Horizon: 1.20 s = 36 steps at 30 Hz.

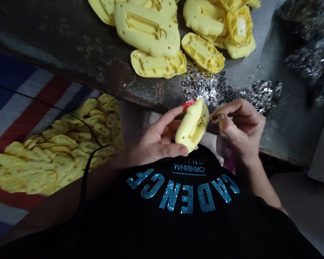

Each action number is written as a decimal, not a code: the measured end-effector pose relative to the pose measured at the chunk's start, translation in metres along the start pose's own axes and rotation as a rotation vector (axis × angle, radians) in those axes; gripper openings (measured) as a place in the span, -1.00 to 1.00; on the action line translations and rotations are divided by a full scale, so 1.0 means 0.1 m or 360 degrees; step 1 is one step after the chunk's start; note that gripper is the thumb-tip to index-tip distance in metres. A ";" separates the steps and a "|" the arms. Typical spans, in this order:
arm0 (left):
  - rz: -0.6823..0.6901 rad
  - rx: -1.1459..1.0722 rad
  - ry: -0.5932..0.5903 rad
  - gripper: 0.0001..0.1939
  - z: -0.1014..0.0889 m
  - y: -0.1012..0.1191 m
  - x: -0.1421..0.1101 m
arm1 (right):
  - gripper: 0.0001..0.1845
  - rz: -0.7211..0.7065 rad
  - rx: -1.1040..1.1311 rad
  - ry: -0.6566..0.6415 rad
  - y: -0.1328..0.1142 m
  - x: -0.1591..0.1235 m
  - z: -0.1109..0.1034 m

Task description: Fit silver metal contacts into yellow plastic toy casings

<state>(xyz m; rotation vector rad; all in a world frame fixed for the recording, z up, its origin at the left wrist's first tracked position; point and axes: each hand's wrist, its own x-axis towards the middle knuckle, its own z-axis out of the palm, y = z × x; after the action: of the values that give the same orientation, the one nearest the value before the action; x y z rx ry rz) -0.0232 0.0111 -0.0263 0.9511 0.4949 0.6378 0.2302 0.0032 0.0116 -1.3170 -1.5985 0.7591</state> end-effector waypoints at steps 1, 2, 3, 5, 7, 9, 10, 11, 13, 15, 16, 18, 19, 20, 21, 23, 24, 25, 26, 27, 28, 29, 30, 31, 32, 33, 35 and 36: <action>-0.0042 -0.0020 -0.0007 -0.03 0.02 0.00 0.01 | -0.91 -0.0045 0.0059 0.0023 -0.02 0.01 0.05; -0.0076 -0.0054 -0.0018 -0.02 0.03 0.00 0.01 | -0.91 -0.0096 0.0065 0.0030 -0.03 0.02 0.10; -0.0105 -0.0097 -0.0029 -0.02 0.04 0.01 0.01 | -0.92 -0.0153 0.0038 0.0037 -0.03 0.03 0.13; -0.0139 -0.0202 -0.0023 -0.03 0.06 0.03 0.00 | -0.93 -0.0244 -0.0066 0.0050 -0.01 0.02 0.16; -0.0159 -0.0297 -0.0019 -0.05 0.06 0.06 0.00 | -0.91 -0.0291 -0.0149 0.0063 0.01 0.01 0.14; -0.0166 -0.0365 -0.0039 -0.07 0.06 0.08 0.00 | -0.88 -0.0307 -0.0190 0.0047 0.02 0.00 0.10; -0.0162 -0.0390 -0.0056 -0.09 0.06 0.08 0.00 | -0.88 -0.0298 -0.0202 0.0036 0.02 0.00 0.08; -0.0153 -0.0413 -0.0075 -0.11 0.06 0.08 0.01 | -0.88 -0.0290 -0.0202 0.0034 0.01 0.01 0.07; -0.0137 -0.0449 -0.0097 -0.15 0.06 0.07 0.02 | -0.88 -0.0291 -0.0168 0.0055 0.00 0.02 0.07; -0.0121 -0.0475 -0.0120 -0.18 0.06 0.06 0.02 | -0.89 -0.0295 -0.0151 0.0079 -0.02 0.04 0.09; -0.0120 -0.0478 -0.0128 -0.18 0.05 0.05 0.03 | -0.88 -0.0290 -0.0168 0.0077 -0.03 0.05 0.09; -0.0129 -0.0467 -0.0129 -0.17 0.05 0.05 0.03 | -0.86 -0.0268 -0.0245 0.0051 -0.05 0.06 0.09; -0.0134 -0.0459 -0.0126 -0.16 0.05 0.05 0.03 | -0.86 -0.0256 -0.0277 0.0028 -0.06 0.06 0.08; -0.0140 -0.0452 -0.0120 -0.14 0.05 0.05 0.03 | -0.86 -0.0262 -0.0291 0.0010 -0.07 0.07 0.06; -0.0144 -0.0450 -0.0120 -0.14 0.04 0.04 0.03 | -0.87 -0.0283 -0.0289 -0.0010 -0.08 0.07 0.04; -0.0141 -0.0457 -0.0133 -0.13 0.04 0.03 0.03 | -0.89 -0.0303 -0.0274 -0.0076 -0.09 0.09 0.00; -0.0139 -0.0461 -0.0142 -0.13 0.04 0.03 0.03 | -0.89 -0.0310 -0.0264 -0.0115 -0.09 0.11 -0.03; -0.0136 -0.0465 -0.0151 -0.13 0.04 0.03 0.03 | -0.90 -0.0313 -0.0257 -0.0152 -0.10 0.12 -0.05; -0.0134 -0.0467 -0.0158 -0.12 0.04 0.02 0.03 | -0.90 -0.0302 -0.0256 -0.0189 -0.10 0.13 -0.07; -0.0135 -0.0465 -0.0160 -0.11 0.04 0.02 0.03 | -0.90 -0.0288 -0.0254 -0.0228 -0.11 0.15 -0.09; -0.0139 -0.0462 -0.0162 -0.11 0.04 0.02 0.03 | -0.89 -0.0276 -0.0248 -0.0260 -0.11 0.16 -0.10; -0.0146 -0.0457 -0.0164 -0.10 0.04 0.03 0.02 | -0.87 -0.0260 -0.0244 -0.0292 -0.12 0.17 -0.12; -0.0153 -0.0452 -0.0162 -0.10 0.04 0.03 0.02 | -0.84 -0.0232 -0.0248 -0.0325 -0.13 0.18 -0.13; -0.0158 -0.0447 -0.0159 -0.10 0.04 0.03 0.02 | -0.82 -0.0211 -0.0251 -0.0356 -0.13 0.20 -0.15; -0.0164 -0.0442 -0.0156 -0.11 0.04 0.03 0.02 | -0.80 -0.0201 -0.0257 -0.0386 -0.14 0.21 -0.16; -0.0164 -0.0439 -0.0153 -0.11 0.04 0.03 0.02 | -0.79 -0.0213 -0.0260 -0.0407 -0.14 0.21 -0.17; -0.0156 -0.0438 -0.0148 -0.13 0.04 0.03 0.02 | -0.79 -0.0251 -0.0268 -0.0432 -0.14 0.23 -0.18; -0.0150 -0.0441 -0.0150 -0.15 0.05 0.03 0.02 | -0.79 -0.0268 -0.0280 -0.0442 -0.14 0.24 -0.18</action>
<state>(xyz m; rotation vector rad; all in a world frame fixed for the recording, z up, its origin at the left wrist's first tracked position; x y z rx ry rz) -0.0197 0.0110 -0.0218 0.6881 0.3544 0.5570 0.2406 0.0215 0.0376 -1.2186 -2.0097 0.7348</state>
